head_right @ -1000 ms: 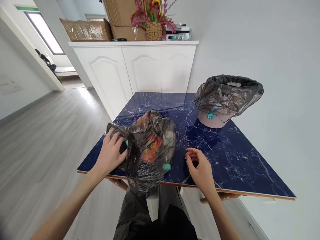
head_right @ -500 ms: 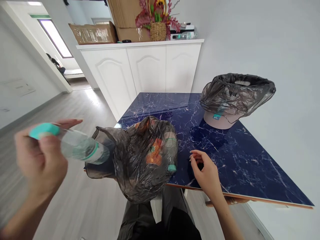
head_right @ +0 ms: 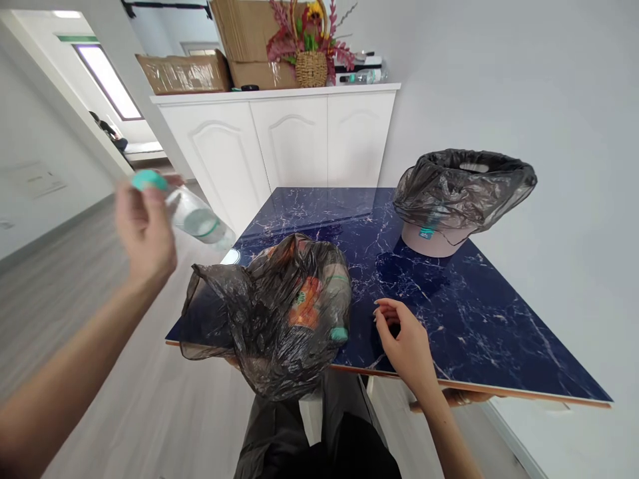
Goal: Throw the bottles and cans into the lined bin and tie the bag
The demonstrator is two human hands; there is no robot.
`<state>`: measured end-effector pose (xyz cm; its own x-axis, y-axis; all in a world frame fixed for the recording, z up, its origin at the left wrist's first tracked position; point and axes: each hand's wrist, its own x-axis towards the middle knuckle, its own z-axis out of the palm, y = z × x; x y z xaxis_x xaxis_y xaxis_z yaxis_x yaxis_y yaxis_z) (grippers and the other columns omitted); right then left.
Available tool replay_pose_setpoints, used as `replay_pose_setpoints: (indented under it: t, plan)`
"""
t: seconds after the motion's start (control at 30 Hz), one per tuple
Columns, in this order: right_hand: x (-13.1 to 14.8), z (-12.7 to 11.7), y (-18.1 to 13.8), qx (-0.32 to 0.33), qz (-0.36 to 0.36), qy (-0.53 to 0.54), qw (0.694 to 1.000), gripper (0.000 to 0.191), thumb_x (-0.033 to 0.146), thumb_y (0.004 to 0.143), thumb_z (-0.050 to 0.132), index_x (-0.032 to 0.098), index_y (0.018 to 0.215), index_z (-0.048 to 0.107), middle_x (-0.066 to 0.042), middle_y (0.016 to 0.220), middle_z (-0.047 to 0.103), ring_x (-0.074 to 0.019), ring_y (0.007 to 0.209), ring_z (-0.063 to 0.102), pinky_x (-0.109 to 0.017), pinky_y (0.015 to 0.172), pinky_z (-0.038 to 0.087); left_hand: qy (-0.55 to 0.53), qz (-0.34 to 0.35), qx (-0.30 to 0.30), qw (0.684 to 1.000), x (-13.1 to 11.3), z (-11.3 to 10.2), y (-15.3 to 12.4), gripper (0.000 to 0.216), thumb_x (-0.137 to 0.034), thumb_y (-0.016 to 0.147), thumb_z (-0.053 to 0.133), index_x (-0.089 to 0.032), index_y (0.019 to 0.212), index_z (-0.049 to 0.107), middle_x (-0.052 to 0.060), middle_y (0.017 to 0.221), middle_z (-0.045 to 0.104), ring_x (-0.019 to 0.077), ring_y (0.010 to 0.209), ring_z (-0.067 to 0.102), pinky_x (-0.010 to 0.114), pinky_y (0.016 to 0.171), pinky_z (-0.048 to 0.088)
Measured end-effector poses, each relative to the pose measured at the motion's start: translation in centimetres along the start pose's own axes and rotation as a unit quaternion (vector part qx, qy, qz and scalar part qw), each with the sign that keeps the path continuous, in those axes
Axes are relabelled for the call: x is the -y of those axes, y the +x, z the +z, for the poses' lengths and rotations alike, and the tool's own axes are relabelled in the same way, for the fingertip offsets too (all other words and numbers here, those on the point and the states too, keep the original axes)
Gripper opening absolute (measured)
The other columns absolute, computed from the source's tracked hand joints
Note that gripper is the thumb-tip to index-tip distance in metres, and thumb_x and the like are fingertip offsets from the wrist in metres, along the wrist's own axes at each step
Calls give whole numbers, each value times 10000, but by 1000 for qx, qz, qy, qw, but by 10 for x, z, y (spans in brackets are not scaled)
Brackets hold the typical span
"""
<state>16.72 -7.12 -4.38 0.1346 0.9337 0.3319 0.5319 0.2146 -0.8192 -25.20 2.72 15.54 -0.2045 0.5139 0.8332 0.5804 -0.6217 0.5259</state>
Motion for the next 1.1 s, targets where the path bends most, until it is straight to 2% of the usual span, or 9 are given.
replay_pose_setpoints:
  t: [0.07, 0.2, 0.37, 0.47, 0.57, 0.7, 0.97, 1.03, 1.1]
  plan:
    - [1, 0, 0, -2, -2, 4, 1000, 371, 568, 1022, 597, 245, 1174, 701, -97, 1019, 786, -274, 932, 764, -410, 831, 611, -64, -24, 18, 997, 30, 22, -4, 541, -720, 1037, 573, -218, 1237, 594, 135, 1356, 736, 288, 1299, 709, 554, 1154, 537]
    - [2, 0, 1, -1, 5, 9, 1000, 367, 563, 1027, 596, 243, 1174, 699, -96, 1029, 783, -270, 934, 759, -412, 840, 609, -91, -153, 6, 984, 88, 47, -6, 558, -779, 978, 601, -261, 1186, 605, 144, 1437, 715, 320, 1311, 716, 563, 1125, 553]
    - [3, -1, 2, 1, 10, 12, 1000, 366, 561, 1031, 596, 242, 1182, 691, -89, 1016, 781, -266, 935, 759, -415, 863, 608, -79, -176, -14, 981, 120, 60, -1, 534, -742, 986, 599, -256, 1208, 609, 156, 1445, 711, 309, 1301, 718, 554, 1135, 540]
    - [2, -2, 1, 7, 12, 9, 1000, 364, 559, 1041, 591, 246, 1199, 689, -97, 1033, 784, -267, 943, 760, -412, 858, 609, -65, -147, -12, 987, 127, 63, 1, 498, -679, 1006, 616, -245, 1251, 613, 163, 1412, 723, 292, 1305, 706, 539, 1150, 531]
    - [2, -2, 1, 8, 11, 7, 1000, 359, 555, 1047, 591, 249, 1208, 687, -97, 1045, 785, -269, 955, 760, -408, 856, 609, -29, -113, 29, 993, 132, 63, -3, 528, -583, 947, 746, -241, 1320, 595, 166, 1396, 720, 295, 1327, 682, 520, 1159, 525]
    - [2, -2, 1, 8, 16, 12, 1000, 351, 553, 1045, 591, 252, 1197, 687, -92, 1031, 779, -271, 952, 754, -419, 872, 600, 3, -131, 82, 988, 138, 60, -11, 659, -516, 843, 856, -245, 1368, 566, 175, 1449, 678, 332, 1309, 684, 543, 1115, 549]
    - [0, -1, 1, 9, 19, 14, 1000, 349, 548, 1035, 602, 253, 1201, 686, -86, 1047, 777, -269, 951, 750, -433, 906, 586, 38, -127, 97, 986, 137, 54, -13, 822, -506, 778, 906, -231, 1443, 509, 203, 1493, 633, 383, 1334, 647, 600, 1133, 518]
    - [-1, -1, 1, 9, 18, 14, 1000, 348, 546, 1036, 603, 252, 1202, 685, -85, 1047, 778, -267, 950, 750, -433, 910, 586, 48, -119, 92, 987, 128, 51, -10, 860, -519, 764, 921, -229, 1453, 494, 209, 1504, 610, 383, 1372, 618, 602, 1184, 484]
    - [-2, -1, 1, 10, 18, 14, 1000, 343, 542, 1037, 602, 252, 1201, 685, -84, 1048, 777, -265, 950, 750, -433, 915, 586, 51, -89, 49, 994, 110, 44, -10, 753, -521, 820, 883, -236, 1409, 512, 191, 1474, 611, 350, 1373, 612, 566, 1201, 479]
